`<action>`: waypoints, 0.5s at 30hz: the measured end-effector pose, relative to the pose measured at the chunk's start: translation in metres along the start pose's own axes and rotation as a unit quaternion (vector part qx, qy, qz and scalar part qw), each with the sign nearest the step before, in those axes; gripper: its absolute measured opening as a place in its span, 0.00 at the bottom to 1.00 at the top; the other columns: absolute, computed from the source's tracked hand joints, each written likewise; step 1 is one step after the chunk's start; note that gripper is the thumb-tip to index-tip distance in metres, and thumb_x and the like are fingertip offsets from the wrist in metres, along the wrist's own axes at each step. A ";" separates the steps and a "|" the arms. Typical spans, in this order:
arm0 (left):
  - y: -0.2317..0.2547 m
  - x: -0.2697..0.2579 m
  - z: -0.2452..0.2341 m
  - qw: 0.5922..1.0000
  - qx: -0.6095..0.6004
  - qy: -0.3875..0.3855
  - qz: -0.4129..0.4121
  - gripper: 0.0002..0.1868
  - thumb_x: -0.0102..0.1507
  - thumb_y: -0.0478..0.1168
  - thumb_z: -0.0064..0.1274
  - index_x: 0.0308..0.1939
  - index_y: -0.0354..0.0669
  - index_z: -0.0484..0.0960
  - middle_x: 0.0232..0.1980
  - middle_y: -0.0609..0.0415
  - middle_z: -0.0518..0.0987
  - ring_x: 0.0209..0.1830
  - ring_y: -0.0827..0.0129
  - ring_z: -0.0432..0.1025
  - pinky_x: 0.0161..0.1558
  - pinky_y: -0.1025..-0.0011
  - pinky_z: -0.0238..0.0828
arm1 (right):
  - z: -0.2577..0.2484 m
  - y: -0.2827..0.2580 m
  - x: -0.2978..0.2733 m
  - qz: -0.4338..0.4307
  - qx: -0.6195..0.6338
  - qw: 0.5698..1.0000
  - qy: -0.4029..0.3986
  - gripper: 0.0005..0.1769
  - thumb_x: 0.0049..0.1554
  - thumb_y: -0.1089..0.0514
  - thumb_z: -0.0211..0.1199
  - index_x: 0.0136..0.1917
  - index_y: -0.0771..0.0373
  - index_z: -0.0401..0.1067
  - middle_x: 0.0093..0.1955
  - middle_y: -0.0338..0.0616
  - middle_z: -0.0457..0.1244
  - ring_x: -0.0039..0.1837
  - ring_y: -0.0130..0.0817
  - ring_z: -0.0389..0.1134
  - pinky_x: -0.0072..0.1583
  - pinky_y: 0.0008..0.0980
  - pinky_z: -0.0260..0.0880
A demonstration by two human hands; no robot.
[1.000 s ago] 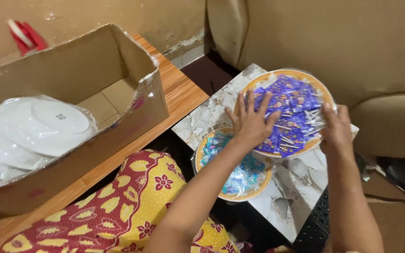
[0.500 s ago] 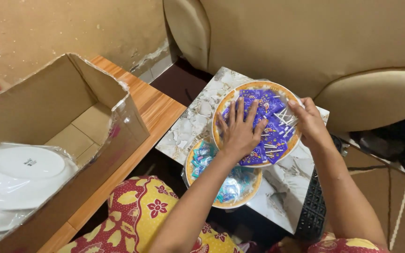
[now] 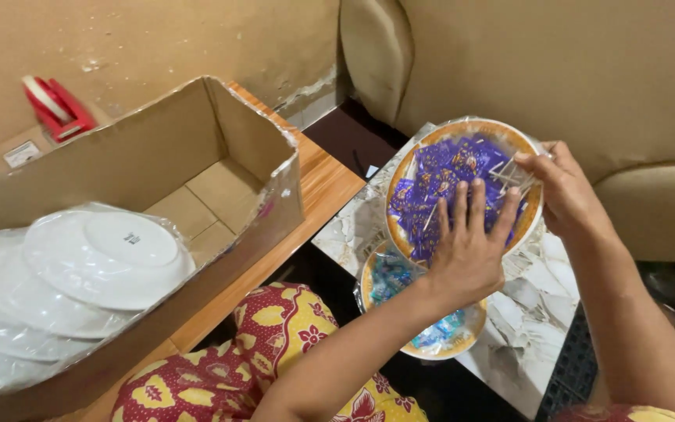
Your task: Packing wrapped decorative plates into a cardboard box for storage or shipping.
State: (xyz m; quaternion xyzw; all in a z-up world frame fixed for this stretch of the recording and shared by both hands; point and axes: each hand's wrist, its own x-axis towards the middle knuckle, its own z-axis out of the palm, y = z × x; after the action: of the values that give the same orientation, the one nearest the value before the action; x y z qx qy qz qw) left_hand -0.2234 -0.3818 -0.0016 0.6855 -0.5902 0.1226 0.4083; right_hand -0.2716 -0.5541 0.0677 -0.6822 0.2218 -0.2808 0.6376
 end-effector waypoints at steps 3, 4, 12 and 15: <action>0.007 0.011 -0.060 0.994 -0.020 0.111 0.011 0.49 0.54 0.32 0.45 0.80 0.36 0.47 0.77 0.15 0.53 0.79 0.18 0.50 0.75 0.21 0.42 | 0.050 -0.058 -0.017 -0.069 -0.053 0.996 -0.024 0.19 0.67 0.50 0.52 0.62 0.65 0.56 0.54 0.43 0.54 0.48 0.22 0.55 0.44 0.19 0.55; 0.008 0.016 -0.080 0.993 -0.013 0.115 0.005 0.49 0.54 0.32 0.45 0.80 0.36 0.47 0.77 0.15 0.53 0.79 0.18 0.50 0.75 0.21 0.42 | 0.065 -0.076 -0.022 -0.069 -0.052 0.996 -0.035 0.19 0.67 0.50 0.52 0.62 0.65 0.56 0.54 0.43 0.54 0.48 0.22 0.55 0.44 0.19 0.55; -0.020 0.014 -0.221 0.965 0.072 0.247 -0.058 0.51 0.67 0.34 0.47 0.87 0.63 0.34 0.92 0.42 0.49 0.92 0.36 0.58 0.94 0.43 0.62 | 0.201 -0.178 -0.038 -0.199 0.045 0.946 -0.251 0.32 0.67 0.35 0.49 0.76 0.53 0.53 0.69 0.60 0.64 0.57 0.37 0.69 0.50 0.26 0.69; -0.045 0.000 -0.284 0.955 0.035 0.285 -0.070 0.35 0.80 0.43 0.42 0.85 0.57 0.40 0.90 0.45 0.51 0.90 0.45 0.60 0.88 0.55 0.74 | 0.267 -0.188 -0.031 -0.148 0.116 0.935 -0.302 0.24 0.65 0.48 0.50 0.72 0.55 0.57 0.51 0.36 0.55 0.50 0.25 0.58 0.54 0.26 0.66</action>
State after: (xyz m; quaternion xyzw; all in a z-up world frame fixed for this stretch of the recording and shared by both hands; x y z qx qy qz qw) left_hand -0.0939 -0.1831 0.1601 0.6756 -0.3956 0.3044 0.5427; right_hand -0.1267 -0.3179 0.2442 -0.6809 -0.1188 -0.1764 0.7008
